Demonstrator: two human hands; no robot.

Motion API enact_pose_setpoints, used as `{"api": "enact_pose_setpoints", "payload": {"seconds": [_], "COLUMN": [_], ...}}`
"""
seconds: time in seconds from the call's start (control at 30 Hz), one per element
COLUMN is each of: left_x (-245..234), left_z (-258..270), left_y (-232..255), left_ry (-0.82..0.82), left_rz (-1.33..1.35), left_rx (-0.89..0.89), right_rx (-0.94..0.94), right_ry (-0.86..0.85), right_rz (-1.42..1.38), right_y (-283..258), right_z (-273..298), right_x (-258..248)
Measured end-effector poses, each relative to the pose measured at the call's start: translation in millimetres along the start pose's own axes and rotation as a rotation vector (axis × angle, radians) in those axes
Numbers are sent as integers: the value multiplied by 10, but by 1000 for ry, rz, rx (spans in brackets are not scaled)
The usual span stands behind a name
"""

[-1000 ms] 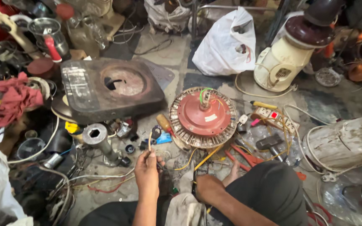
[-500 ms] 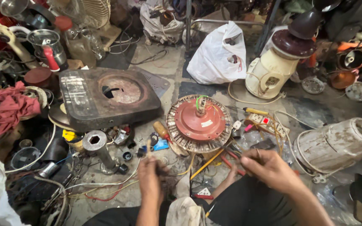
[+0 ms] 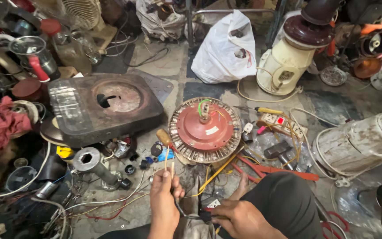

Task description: The person works on a fan motor by hand, using a screwdriver to remove and replace screws, and handling a capacitor and various wires.

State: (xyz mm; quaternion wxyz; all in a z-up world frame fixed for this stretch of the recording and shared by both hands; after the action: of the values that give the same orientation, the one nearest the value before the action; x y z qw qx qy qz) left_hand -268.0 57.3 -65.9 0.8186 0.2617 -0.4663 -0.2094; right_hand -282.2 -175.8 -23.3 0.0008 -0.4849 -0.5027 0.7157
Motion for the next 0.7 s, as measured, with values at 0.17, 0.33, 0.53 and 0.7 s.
{"api": "enact_pose_setpoints", "payload": {"seconds": [0.17,0.33,0.53,0.7], "left_x": [-255,-894,-1392,-1260], "left_z": [-138,-450,-826,-844], "left_y": [-151,-533,-970,-1052], "left_ry": [92,178,183,216], "left_rz": [-138,-321,-477,-534], "left_rx": [-59,-126,-225,-280], "right_rx": [66,387,474,399], "right_ry": [290,811,700,538], "right_rz": [-181,-59,303,398], "right_y": [53,902,2628,3387], "right_z": [-57,-90,-392,-432], "right_x": [-246,-1072,-1837,-1720]}}
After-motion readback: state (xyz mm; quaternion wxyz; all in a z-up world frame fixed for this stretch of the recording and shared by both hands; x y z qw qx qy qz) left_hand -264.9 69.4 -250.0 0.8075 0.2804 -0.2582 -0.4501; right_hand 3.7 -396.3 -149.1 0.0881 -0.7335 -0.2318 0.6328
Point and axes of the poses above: each hand's wrist, its own z-axis away from the middle knuckle, its own x-axis out of the palm, y = z × x, the point moved 1 cm from there along -z, towards the middle knuckle, and after that the axes turned 4 degrees about -x, right-handed, at the moved point
